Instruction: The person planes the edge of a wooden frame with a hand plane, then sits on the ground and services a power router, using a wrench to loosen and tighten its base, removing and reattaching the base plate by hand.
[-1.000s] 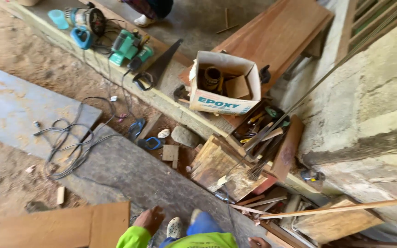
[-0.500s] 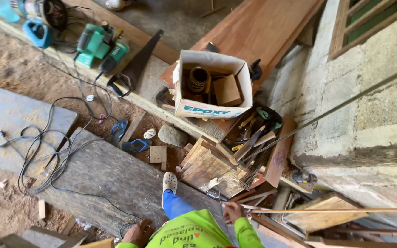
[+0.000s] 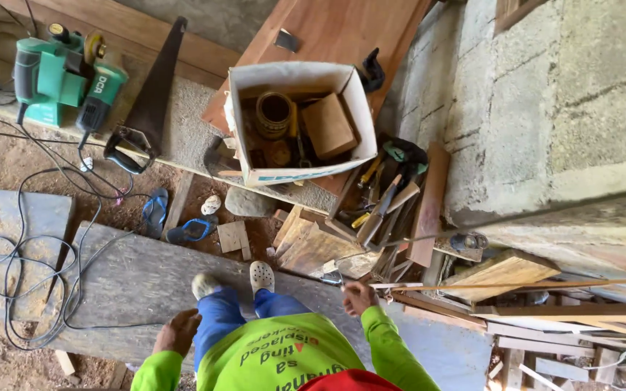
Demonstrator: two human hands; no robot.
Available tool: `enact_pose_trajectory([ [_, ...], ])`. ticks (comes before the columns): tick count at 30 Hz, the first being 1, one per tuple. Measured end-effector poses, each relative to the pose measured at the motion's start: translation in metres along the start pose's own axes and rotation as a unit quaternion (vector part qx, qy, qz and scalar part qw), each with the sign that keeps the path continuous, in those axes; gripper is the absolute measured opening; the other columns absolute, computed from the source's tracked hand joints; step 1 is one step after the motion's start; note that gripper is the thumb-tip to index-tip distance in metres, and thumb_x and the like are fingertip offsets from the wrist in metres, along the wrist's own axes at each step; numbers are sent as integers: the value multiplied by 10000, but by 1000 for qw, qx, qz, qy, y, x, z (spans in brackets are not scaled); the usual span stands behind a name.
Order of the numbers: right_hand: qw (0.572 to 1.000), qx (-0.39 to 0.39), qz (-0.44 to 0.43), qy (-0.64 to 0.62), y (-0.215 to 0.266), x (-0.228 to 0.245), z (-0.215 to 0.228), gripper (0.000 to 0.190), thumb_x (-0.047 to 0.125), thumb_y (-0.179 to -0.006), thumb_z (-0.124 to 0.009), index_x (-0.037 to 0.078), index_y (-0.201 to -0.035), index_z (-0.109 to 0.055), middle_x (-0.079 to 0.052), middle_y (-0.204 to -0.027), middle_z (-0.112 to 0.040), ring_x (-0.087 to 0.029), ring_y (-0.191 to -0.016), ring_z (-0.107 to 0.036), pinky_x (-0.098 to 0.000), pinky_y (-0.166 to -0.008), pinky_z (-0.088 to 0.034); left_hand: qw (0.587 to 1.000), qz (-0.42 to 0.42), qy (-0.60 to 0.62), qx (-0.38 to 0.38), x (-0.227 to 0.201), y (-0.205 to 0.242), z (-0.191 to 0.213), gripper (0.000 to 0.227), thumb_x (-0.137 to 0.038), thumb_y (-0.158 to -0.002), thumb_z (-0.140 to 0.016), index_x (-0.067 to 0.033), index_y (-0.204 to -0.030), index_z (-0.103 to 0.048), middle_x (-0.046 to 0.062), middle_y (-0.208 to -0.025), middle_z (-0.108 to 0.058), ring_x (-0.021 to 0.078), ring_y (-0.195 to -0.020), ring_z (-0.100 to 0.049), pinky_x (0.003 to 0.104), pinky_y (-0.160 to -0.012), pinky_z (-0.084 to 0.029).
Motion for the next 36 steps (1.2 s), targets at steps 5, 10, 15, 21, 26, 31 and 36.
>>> enact_pose_trajectory([
  [5, 999, 16, -33, 21, -16, 2, -44, 303, 281, -911, -752, 106, -1152, -695, -90, -715, -720, -171, -518, -659, -345, -456, -551, 979, 22, 198, 36, 53, -30, -2, 414, -348, -950, -648, -85, -1259, -726, 151, -1014, -821, 259, -869, -771, 396, -802, -610],
  [10, 997, 44, 62, 22, -41, 56, -98, 256, 280, -961, -677, 82, -1115, -729, -74, -703, -743, -157, -511, -673, -327, -450, -560, 936, 35, 346, 50, 106, -30, 20, 385, -269, -942, -662, -33, -1244, -698, 132, -1029, -798, 252, -871, -753, 391, -755, -623],
  [15, 996, 51, 71, -32, -82, 154, -151, 262, 201, -926, -712, 99, -1166, -699, -124, -716, -706, -179, -511, -624, -351, -456, -539, 928, 122, 350, 37, 131, -64, 75, 345, -240, -960, -700, -44, -1244, -728, 159, -978, -754, 236, -824, -676, 351, -686, -541],
  [21, 965, -39, 236, -107, -64, 257, -160, 226, 135, -928, -716, 33, -1130, -722, -96, -875, -769, -157, -703, -727, -330, -610, -626, 943, 119, 310, -1, 141, -105, 176, 389, -346, -984, -625, -91, -1259, -731, 104, -1051, -816, 213, -875, -730, 345, -668, -540],
  [26, 948, -105, 214, -213, -70, 302, -109, 232, 137, -952, -717, 35, -1159, -691, -78, -880, -731, -141, -702, -706, -301, -592, -604, 958, 122, 259, 17, 109, -129, 217, 438, -391, -970, -638, -79, -1262, -735, 111, -1138, -797, 218, -989, -756, 384, -778, -578],
  [31, 955, -137, 228, -135, -104, 364, -92, 247, 156, -939, -711, 75, -1171, -691, -68, -913, -765, -123, -683, -718, -294, -583, -621, 993, 88, 53, 53, 78, -121, 207, 513, -503, -974, -583, -100, -1207, -798, 151, -1042, -809, 254, -967, -771, 379, -876, -595],
  [36, 926, -167, 93, 327, -150, 425, -100, 404, 337, -933, -750, 69, -1226, -675, -212, -885, -813, -245, -635, -751, -351, -759, -578, 996, -7, -80, 42, 39, -95, 185, 431, -476, -938, -529, -226, -1187, -777, 72, -1169, -781, 308, -1080, -740, 412, -917, -588],
])
Point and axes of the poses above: each hand's wrist, its own y-axis away from the middle knuckle, its own z-axis out of the back of the hand, x = y × z, the point moved 4 cm from there along -y, towards the middle knuckle
